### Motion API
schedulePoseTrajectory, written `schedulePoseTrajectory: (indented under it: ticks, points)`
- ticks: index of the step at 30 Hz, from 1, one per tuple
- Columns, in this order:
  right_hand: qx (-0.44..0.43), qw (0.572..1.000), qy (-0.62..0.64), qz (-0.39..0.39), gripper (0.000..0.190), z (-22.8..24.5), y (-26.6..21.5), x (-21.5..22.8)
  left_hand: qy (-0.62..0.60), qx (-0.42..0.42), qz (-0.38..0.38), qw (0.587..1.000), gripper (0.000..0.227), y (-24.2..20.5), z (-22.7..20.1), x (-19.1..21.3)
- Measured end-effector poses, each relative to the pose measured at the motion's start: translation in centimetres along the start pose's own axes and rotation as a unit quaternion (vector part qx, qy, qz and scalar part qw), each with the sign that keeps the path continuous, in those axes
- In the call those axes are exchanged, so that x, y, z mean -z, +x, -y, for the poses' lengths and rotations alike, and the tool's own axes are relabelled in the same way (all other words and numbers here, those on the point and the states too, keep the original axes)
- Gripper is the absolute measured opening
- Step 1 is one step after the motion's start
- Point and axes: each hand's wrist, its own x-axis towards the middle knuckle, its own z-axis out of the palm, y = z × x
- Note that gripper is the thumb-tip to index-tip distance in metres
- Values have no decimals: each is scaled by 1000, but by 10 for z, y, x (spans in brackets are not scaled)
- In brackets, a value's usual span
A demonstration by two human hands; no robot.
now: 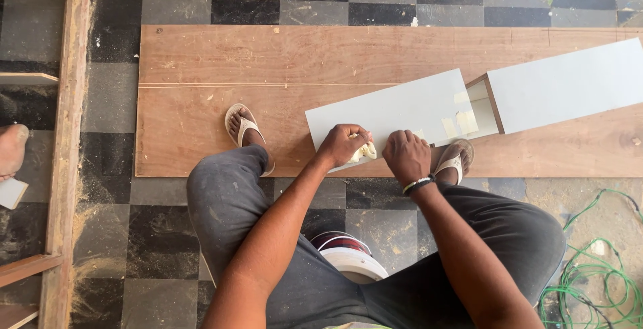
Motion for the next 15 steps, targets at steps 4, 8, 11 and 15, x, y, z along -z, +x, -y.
schedulePoseTrajectory:
  ticks: [4, 8, 11, 15]
  points:
    - [8, 999, 16, 50, 8, -6, 4, 10, -18, -8, 9, 1000, 33, 1, -1, 0]
    - [8, 983, 41, 178, 12, -2, 0, 23, -38, 16, 11, 999, 34, -1, -1, 1]
    - [7, 965, 53, 257, 15, 1, -10, 39, -29, -1, -2, 1000, 34, -4, 1, -2]
    - [54, 920, 119, 369, 17, 1, -24, 45, -6, -29, -12, 999, 30, -4, 5, -1]
